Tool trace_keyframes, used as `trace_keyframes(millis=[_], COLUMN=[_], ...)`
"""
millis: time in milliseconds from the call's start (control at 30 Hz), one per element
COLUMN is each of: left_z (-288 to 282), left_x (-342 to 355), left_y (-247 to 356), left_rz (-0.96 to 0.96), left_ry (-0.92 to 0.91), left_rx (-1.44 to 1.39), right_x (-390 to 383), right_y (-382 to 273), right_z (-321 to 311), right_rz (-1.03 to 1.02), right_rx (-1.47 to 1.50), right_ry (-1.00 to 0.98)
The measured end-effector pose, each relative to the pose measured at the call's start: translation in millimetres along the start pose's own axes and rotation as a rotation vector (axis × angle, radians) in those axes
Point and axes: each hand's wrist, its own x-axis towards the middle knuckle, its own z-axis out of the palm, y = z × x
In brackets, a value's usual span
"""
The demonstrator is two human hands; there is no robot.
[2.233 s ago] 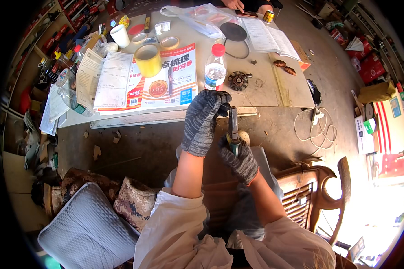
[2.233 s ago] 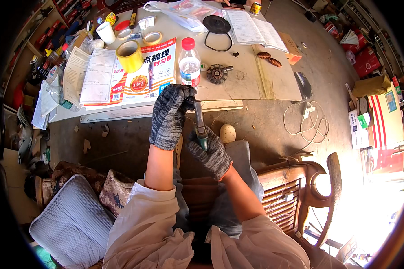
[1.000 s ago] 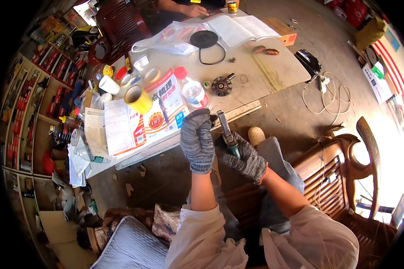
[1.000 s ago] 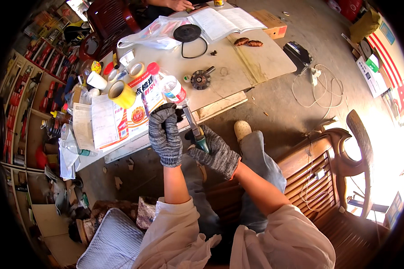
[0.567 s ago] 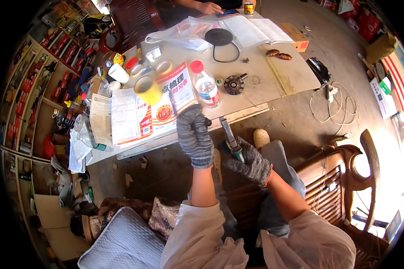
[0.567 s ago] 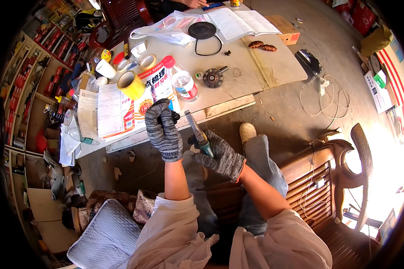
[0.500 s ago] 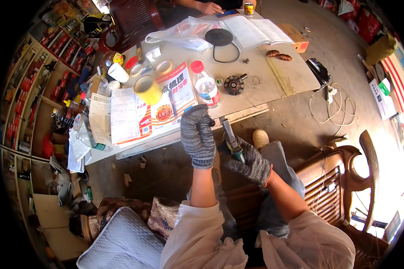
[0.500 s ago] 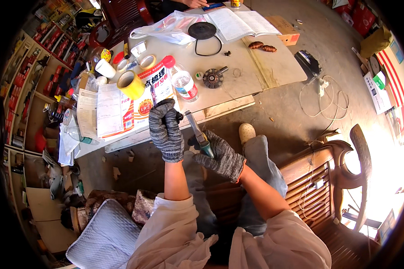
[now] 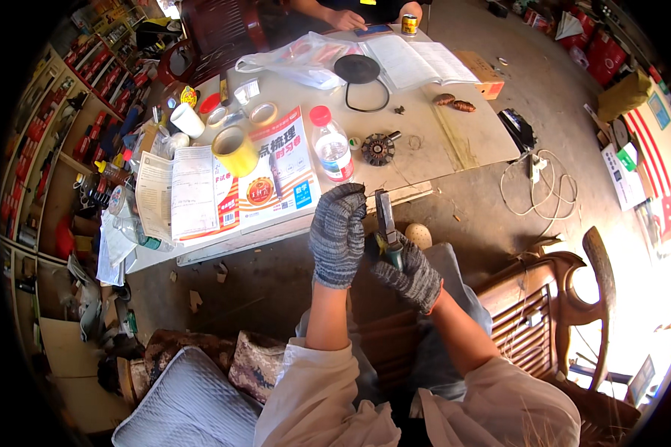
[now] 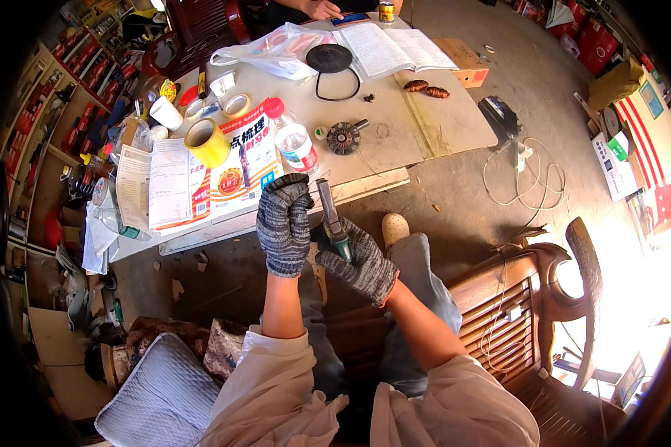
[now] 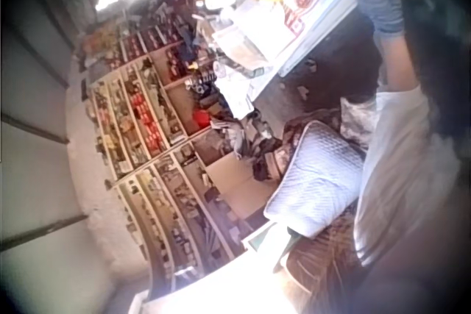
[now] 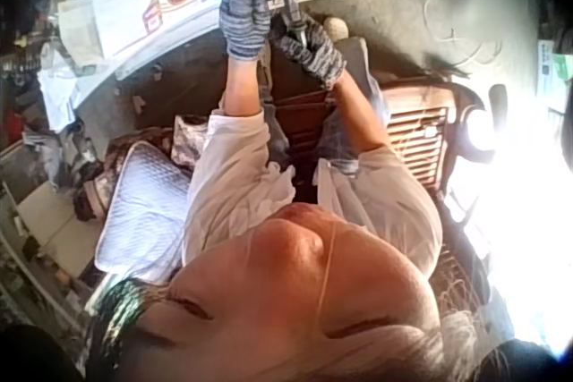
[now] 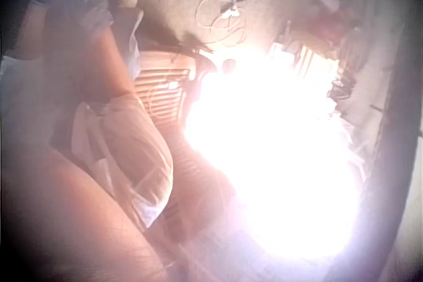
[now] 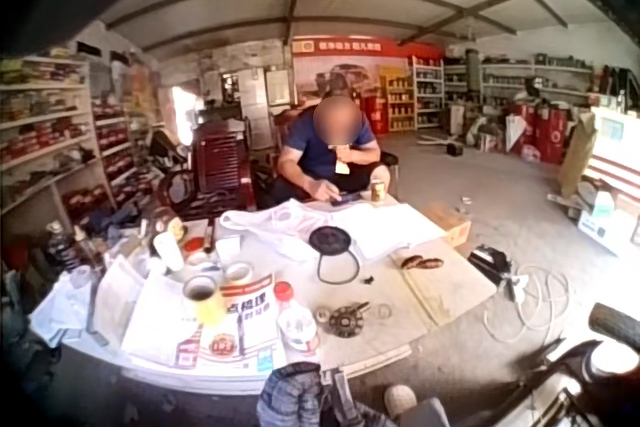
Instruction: The person sits at a cluttered workbench and uses pliers to manipulate a small mechanical component, likely a gear or sprocket. They repeatedly grip, twist, and adjust the object with the tool while seated.
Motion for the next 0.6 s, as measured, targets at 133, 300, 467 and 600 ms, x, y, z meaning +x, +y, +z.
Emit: trace_keyframes(millis=[133, 300, 467, 600], left_z=[-3.0, -1.9, -3.8, -3.0], left_x=[1.2, -0.3, -0.9, 0.1], left_y=[-2.4, -3.6, 2.4, 4.5], left_rz=[0.064, 0.053, -0.058, -0.065], left_ry=[0.002, -0.004, -0.027, -0.014], left_rx=[0.091, 0.062, -0.042, -0.023], right_x=[1.6, 1.8, 1.8, 1.0], right_y=[7.5, 0.5, -0.4, -0.3], right_z=[-1.2, 1.9, 0.7, 2.4], right_rz=[-0.01, -0.017, 0.002, 0.034], right_rx=[-0.04, -0.055, -0.061, -0.003], right_ry=[-0.03, -0.018, -0.007, 0.0])
